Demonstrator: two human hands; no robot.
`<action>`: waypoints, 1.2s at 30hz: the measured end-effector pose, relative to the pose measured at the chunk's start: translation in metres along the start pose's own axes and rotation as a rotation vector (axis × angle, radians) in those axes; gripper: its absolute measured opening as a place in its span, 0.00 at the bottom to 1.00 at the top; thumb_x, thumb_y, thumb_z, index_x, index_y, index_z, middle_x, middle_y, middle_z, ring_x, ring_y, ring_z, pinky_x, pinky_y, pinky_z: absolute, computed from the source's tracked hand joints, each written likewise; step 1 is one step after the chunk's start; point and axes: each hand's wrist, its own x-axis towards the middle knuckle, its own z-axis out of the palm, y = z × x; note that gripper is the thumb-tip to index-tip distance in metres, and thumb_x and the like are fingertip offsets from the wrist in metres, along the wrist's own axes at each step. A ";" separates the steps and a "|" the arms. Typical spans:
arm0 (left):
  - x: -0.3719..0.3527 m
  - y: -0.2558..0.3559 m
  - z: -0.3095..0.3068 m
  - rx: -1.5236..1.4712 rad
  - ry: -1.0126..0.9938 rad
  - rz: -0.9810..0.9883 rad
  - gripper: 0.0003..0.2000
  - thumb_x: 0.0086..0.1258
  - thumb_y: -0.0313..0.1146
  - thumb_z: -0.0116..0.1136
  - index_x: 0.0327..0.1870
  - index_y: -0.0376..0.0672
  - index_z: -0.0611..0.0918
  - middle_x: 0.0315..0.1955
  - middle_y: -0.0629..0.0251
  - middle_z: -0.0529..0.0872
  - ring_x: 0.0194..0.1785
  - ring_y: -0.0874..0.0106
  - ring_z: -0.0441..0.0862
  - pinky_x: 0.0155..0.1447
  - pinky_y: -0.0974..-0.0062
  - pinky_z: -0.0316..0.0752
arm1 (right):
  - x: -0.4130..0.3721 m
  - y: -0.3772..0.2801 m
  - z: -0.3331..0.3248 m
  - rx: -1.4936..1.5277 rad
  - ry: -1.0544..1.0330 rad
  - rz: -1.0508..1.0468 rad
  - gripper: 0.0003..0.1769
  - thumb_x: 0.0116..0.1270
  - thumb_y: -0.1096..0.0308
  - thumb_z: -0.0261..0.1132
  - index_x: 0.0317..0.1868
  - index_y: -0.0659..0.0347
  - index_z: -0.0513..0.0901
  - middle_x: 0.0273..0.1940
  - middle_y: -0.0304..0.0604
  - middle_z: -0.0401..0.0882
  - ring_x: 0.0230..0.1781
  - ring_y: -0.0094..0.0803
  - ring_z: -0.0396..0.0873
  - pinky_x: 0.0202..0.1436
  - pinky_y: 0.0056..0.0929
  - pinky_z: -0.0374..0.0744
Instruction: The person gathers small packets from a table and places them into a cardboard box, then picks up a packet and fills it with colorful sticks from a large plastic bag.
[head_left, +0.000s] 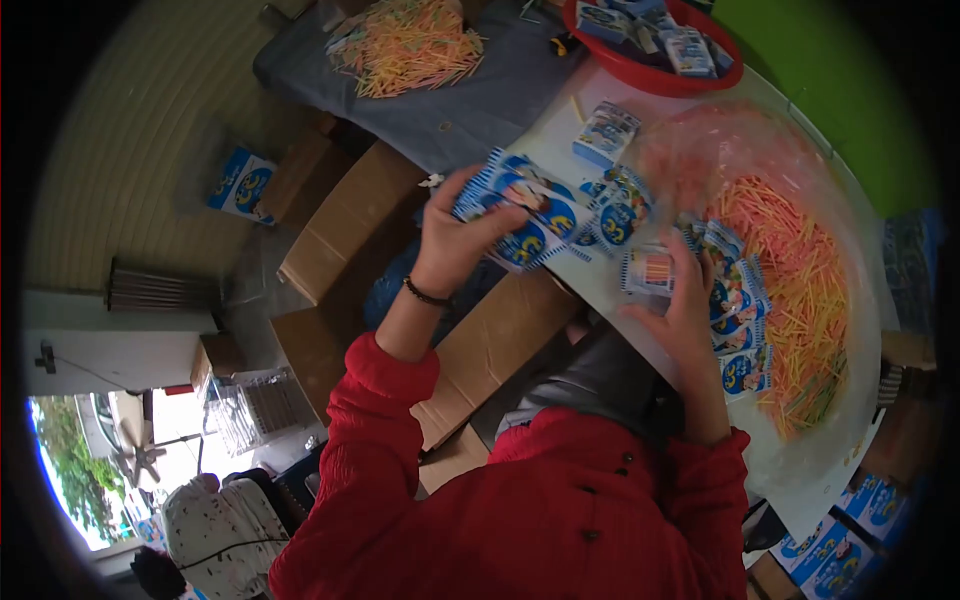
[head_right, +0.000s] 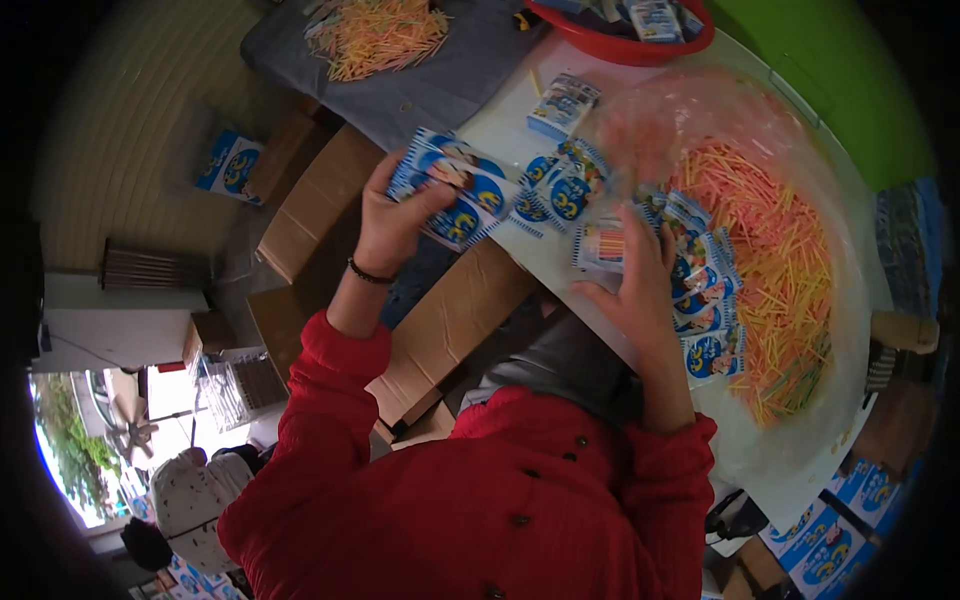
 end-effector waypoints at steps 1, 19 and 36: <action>0.003 0.012 -0.022 -0.006 0.079 -0.012 0.21 0.58 0.22 0.71 0.53 0.33 0.77 0.41 0.62 0.87 0.42 0.76 0.85 0.49 0.75 0.82 | 0.001 0.000 0.001 0.001 0.016 -0.010 0.56 0.46 0.50 0.78 0.71 0.61 0.58 0.66 0.52 0.67 0.69 0.47 0.63 0.74 0.55 0.47; -0.003 -0.228 -0.118 1.378 -0.024 -0.091 0.35 0.51 0.57 0.71 0.59 0.47 0.78 0.58 0.55 0.76 0.60 0.55 0.75 0.59 0.60 0.72 | 0.006 -0.010 0.001 -0.087 -0.074 0.039 0.42 0.56 0.57 0.70 0.69 0.61 0.64 0.65 0.51 0.69 0.68 0.49 0.63 0.74 0.57 0.46; 0.063 -0.066 0.031 1.081 -0.077 0.049 0.35 0.51 0.55 0.73 0.47 0.31 0.79 0.46 0.45 0.79 0.52 0.50 0.76 0.54 0.59 0.74 | 0.001 -0.059 0.010 0.419 0.146 0.199 0.12 0.65 0.72 0.62 0.48 0.63 0.77 0.43 0.50 0.78 0.40 0.45 0.81 0.41 0.39 0.78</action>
